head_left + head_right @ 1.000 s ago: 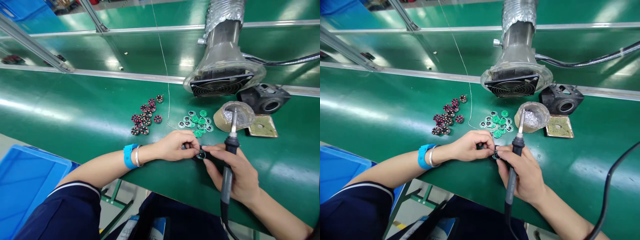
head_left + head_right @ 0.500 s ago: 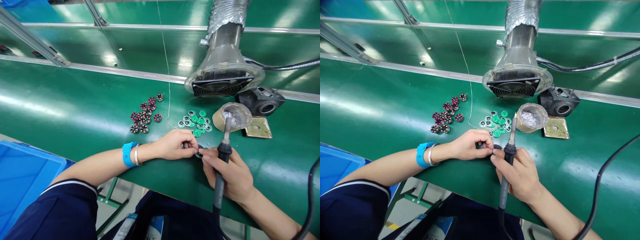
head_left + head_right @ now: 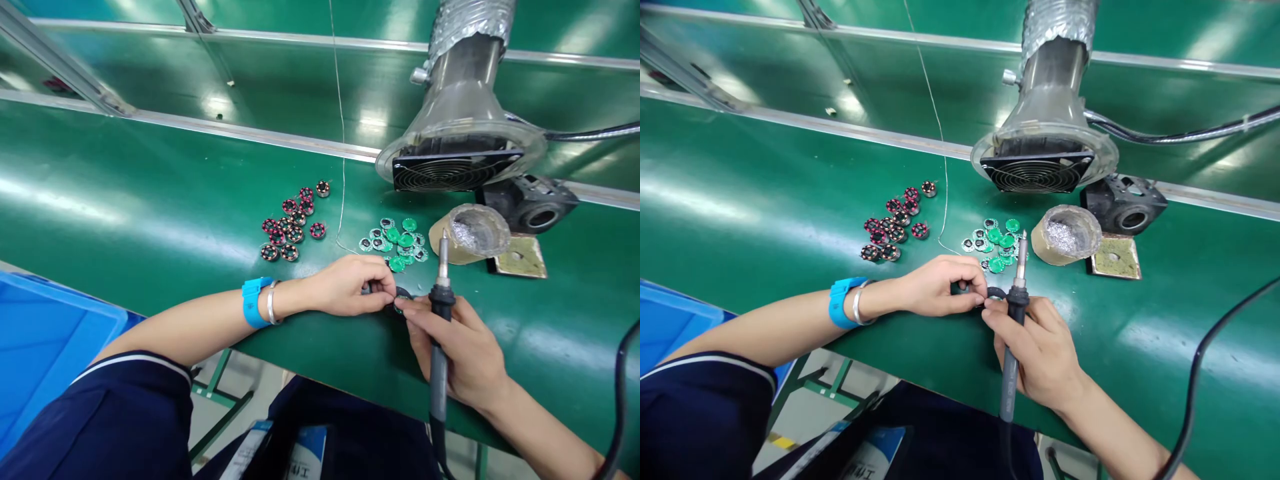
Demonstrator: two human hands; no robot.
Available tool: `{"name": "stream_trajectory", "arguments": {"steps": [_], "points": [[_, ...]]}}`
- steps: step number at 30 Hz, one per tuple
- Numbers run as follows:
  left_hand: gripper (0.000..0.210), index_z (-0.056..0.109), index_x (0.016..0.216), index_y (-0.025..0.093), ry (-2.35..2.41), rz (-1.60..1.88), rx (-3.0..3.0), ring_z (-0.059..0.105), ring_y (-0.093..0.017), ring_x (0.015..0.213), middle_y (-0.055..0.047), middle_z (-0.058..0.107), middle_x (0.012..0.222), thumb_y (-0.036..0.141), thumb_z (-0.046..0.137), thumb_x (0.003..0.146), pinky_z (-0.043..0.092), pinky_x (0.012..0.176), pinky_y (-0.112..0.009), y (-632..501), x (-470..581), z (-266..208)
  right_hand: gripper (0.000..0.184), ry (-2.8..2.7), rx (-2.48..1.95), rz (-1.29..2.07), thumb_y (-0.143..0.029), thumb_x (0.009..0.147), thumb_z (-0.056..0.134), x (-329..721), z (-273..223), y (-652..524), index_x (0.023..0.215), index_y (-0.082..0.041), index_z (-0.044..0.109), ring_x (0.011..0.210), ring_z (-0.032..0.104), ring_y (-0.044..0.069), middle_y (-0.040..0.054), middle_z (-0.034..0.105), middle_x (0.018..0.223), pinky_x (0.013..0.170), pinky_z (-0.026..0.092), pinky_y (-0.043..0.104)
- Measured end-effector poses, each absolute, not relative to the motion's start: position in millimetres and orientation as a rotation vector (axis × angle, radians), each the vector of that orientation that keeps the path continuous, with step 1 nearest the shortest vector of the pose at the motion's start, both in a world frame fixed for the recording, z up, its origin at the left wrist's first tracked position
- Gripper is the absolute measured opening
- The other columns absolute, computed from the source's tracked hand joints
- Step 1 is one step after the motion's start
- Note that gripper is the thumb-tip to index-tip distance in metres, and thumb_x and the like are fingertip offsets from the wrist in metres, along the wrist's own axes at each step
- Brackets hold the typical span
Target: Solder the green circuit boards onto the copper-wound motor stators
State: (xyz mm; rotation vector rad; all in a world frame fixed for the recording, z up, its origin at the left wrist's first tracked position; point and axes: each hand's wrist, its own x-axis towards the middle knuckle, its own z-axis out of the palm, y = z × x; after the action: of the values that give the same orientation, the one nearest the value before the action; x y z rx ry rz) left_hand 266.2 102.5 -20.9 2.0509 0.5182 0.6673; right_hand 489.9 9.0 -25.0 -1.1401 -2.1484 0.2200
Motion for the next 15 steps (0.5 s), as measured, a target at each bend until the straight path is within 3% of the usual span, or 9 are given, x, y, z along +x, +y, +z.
{"name": "stream_trajectory", "arguments": {"steps": [4, 9, 15], "points": [[0.007, 0.068, 0.084, 0.014, 0.508, 0.692, 2.083, 0.062, -0.011, 0.074, -0.003, 0.067, 0.081, 0.014, 0.061, 0.085, 0.051, 0.07, -0.022, 102, 265, -23, 0.027, -2.09, -1.238, 0.174, -0.009, 0.092, 0.055, 488, -1, 6, 0.113, -0.024, 0.065, 0.084, 0.068, 0.016, 0.0041, 0.072, 0.1, 0.069, 0.055, 0.03], [0.008, 0.067, 0.085, 0.015, 0.522, 0.697, 2.102, 0.062, -0.012, 0.077, -0.004, 0.068, 0.084, 0.015, 0.059, 0.086, 0.051, 0.072, -0.023, 100, 263, -25, 0.032, -2.079, -1.174, 0.139, -0.015, 0.085, 0.071, 482, 0, 9, 0.113, -0.021, 0.059, 0.089, 0.069, 0.018, 0.005, 0.073, 0.102, 0.077, 0.057, 0.031], [0.008, 0.066, 0.086, 0.017, 0.587, 0.712, 2.109, 0.062, -0.012, 0.078, -0.003, 0.068, 0.085, 0.018, 0.059, 0.088, 0.051, 0.073, -0.023, 93, 263, -28, 0.037, -2.132, -1.147, 0.208, -0.013, 0.085, 0.071, 481, -13, 18, 0.119, -0.022, 0.058, 0.088, 0.068, 0.018, 0.0047, 0.073, 0.106, 0.077, 0.058, 0.032]]}}
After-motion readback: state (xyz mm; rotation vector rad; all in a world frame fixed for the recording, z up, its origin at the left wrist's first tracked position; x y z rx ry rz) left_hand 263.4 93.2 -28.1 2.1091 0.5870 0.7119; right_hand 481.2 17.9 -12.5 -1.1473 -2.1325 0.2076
